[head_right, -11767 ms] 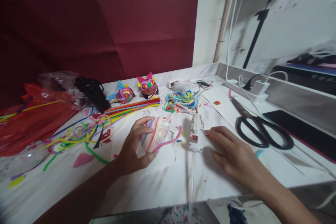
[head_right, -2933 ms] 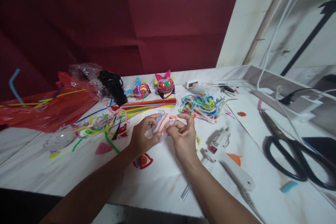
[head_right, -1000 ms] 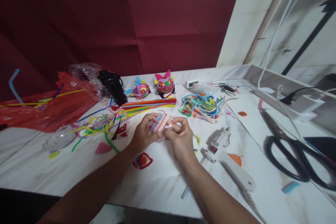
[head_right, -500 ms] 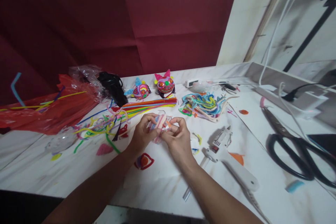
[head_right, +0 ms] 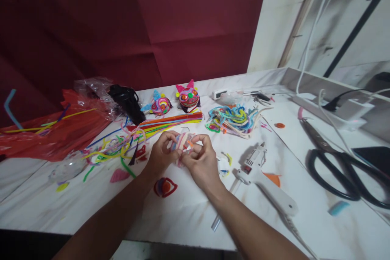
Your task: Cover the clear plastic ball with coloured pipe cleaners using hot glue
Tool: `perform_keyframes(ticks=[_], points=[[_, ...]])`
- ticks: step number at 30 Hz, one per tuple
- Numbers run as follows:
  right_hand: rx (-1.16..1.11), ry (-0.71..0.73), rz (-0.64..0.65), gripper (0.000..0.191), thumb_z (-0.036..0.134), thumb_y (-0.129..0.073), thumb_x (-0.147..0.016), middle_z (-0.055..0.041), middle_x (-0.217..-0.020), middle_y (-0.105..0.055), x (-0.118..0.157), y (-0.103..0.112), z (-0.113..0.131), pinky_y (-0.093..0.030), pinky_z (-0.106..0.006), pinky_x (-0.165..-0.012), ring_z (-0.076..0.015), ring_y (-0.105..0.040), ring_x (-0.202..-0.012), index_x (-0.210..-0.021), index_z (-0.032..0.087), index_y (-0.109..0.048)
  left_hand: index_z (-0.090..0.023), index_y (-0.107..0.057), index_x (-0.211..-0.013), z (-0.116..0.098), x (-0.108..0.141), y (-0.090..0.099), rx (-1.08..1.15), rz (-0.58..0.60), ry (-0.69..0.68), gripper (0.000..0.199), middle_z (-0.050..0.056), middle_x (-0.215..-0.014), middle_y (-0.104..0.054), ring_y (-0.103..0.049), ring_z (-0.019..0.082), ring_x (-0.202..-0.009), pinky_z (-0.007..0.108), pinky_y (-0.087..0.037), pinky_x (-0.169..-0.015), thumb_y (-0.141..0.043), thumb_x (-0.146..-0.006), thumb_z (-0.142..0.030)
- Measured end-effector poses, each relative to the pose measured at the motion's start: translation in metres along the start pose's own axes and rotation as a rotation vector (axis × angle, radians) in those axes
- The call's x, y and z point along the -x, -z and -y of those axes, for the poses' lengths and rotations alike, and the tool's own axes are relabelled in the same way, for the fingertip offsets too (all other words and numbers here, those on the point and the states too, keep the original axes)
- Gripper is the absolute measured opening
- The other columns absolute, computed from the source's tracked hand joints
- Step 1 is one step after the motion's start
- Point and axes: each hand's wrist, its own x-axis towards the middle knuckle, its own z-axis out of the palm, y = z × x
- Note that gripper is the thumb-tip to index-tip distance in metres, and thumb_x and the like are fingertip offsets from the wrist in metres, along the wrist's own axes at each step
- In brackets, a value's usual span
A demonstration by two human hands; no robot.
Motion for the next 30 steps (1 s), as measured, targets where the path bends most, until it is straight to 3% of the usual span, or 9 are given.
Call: perform_keyframes(ticks=[7, 17, 24, 27, 30], points=[[-0.003, -0.003, 0.002, 0.049, 0.017, -0.073, -0.056, 0.0112, -0.055, -0.067, -0.0019, 0.0021, -0.0058, -0.039, -0.019, -0.043, -0.0098, -0.055, -0.040, -0.089, 0.027, -0.037, -0.021, -0.056, -0.078, 0.0035, 0.0034, -0.0033, 0.062, -0.040, 0.096, 0.022, 0.004, -0.098, -0.060, -0.056, 0.023, -0.099, 0.032, -0.044, -0.088, -0.069, -0.061, -0.016], [-0.018, 0.011, 0.001, 0.051, 0.020, -0.073, -0.057, 0.0105, -0.059, -0.069, -0.0056, 0.0053, -0.0010, -0.045, -0.022, -0.045, -0.0105, -0.056, -0.040, -0.091, 0.027, -0.037, -0.020, -0.056, -0.087, 0.0038, -0.0008, -0.0013, 0.307, 0.022, 0.214, 0.022, 0.005, -0.109, -0.061, -0.056, 0.022, -0.102, 0.029, -0.046, -0.081, -0.066, -0.068, -0.026], [-0.028, 0.036, 0.018, 0.051, 0.019, -0.072, -0.057, 0.0108, -0.058, -0.069, -0.0055, 0.0042, -0.0012, -0.045, -0.022, -0.044, -0.0116, -0.058, -0.041, -0.091, 0.028, -0.035, -0.022, -0.049, -0.092, 0.0016, 0.0017, -0.0035, 0.364, 0.090, 0.267, 0.028, -0.002, -0.086, -0.057, -0.051, 0.011, -0.070, 0.022, -0.041, -0.062, -0.065, -0.069, -0.022], [-0.016, 0.034, 0.022, 0.051, 0.020, -0.072, -0.057, 0.0104, -0.058, -0.069, -0.0045, 0.0032, -0.0010, -0.045, -0.022, -0.044, -0.0124, -0.060, -0.041, -0.090, 0.028, -0.033, -0.021, -0.050, -0.092, 0.0016, 0.0025, -0.0054, 0.369, 0.075, 0.239, 0.028, -0.002, -0.088, -0.058, -0.053, 0.012, -0.074, 0.024, -0.043, -0.066, -0.065, -0.068, -0.021], [-0.006, 0.046, 0.026, 0.051, 0.020, -0.072, -0.058, 0.0107, -0.058, -0.069, -0.0039, 0.0030, -0.0008, -0.047, -0.023, -0.045, -0.0123, -0.060, -0.041, -0.090, 0.028, -0.033, -0.022, -0.051, -0.101, 0.0023, 0.0024, -0.0065, 0.384, 0.034, 0.226, 0.038, 0.002, -0.103, -0.061, -0.059, 0.017, -0.091, 0.027, -0.046, -0.078, -0.066, -0.066, -0.020]])
